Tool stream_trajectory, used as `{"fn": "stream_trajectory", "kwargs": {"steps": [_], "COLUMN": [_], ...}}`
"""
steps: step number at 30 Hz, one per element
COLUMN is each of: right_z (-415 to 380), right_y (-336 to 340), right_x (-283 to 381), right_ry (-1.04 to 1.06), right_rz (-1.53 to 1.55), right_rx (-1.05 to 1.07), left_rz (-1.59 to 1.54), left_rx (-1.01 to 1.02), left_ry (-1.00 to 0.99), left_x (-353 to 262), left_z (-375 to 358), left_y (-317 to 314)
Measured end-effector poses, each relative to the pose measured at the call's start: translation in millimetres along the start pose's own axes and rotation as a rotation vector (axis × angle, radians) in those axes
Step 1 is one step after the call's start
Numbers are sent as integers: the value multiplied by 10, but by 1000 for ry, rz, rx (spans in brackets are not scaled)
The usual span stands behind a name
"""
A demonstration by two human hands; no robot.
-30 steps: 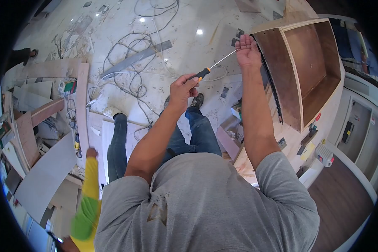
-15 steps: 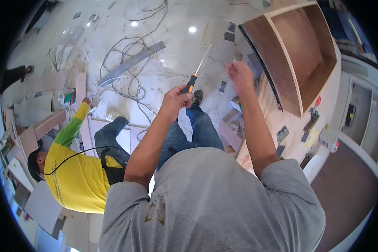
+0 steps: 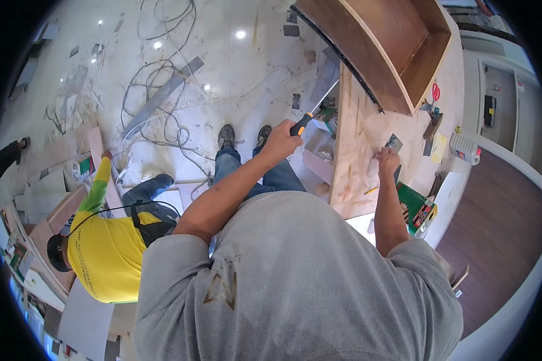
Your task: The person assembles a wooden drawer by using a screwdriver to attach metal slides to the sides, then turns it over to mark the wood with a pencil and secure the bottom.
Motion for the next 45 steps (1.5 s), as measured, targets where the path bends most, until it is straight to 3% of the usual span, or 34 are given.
{"fn": "stream_trajectory", "kwargs": {"steps": [5, 7, 10, 12, 14, 16, 18, 21, 24, 27, 28, 31, 32, 36, 39, 40, 43, 45], "right_z": [-191, -264, -372, -263, -250, -105, 93, 86, -56, 53, 219, 802, 831, 719, 316, 147, -84, -259], "right_y": [115, 237, 378, 161, -195, -523, -383, 81, 207, 453, 489, 235, 219, 158, 147, 165, -149, -652], "right_x": [-332, -131, 782, 919, 1363, 1657, 2076, 2642, 2761, 3025, 3106, 2926, 2947, 3022, 3266, 3420, 3348, 3482], "right_ry": [-31, -13, 243, 217, -40, -36, 270, 383, 839, 845, 943, 471, 478, 489, 699, 1051, 783, 610], "right_rz": [-120, -296, -655, -227, 311, 355, -40, -149, -494, -474, -362, -318, -464, -448, -285, -397, -126, 81], "right_rx": [54, 22, -156, -131, 68, 167, -216, -618, -686, -812, -778, 33, 54, 6, -368, -673, -467, -17], "left_rz": [154, 149, 102, 114, 106, 79, 115, 150, 125, 152, 170, 128, 114, 77, 74, 74, 66, 103], "left_rx": [-24, -21, -7, 12, 11, -11, -44, -64, -96, -198, -244, -262, -276, -346, -367, -382, -378, -381], "left_ry": [-102, -129, -141, -113, -97, -95, -123, -128, -111, -209, -271, -239, -254, -319, -349, -357, -367, -389], "left_x": [-48, -14, 101, 100, 138, 200, 225, 230, 205, 195, 149, 29, -12, -198, -218, -231, -238, -246], "left_z": [28, 66, 106, 80, 85, 115, 138, 126, 106, 69, 86, 126, 117, 155, 205, 241, 283, 314], "left_y": [-284, -385, -548, -639, -728, -804, -826, -775, -672, -503, -452, -324, -284, -89, 1, 46, 97, 94]}}
Point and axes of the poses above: each hand's wrist, its own z-axis towards the middle knuckle, its own y-axis out of the back of the hand, x = y × z, the point moved 5 cm from there along z, towards the middle knuckle, and after that the axes turned 8 degrees about -x, right-handed, at the moved point
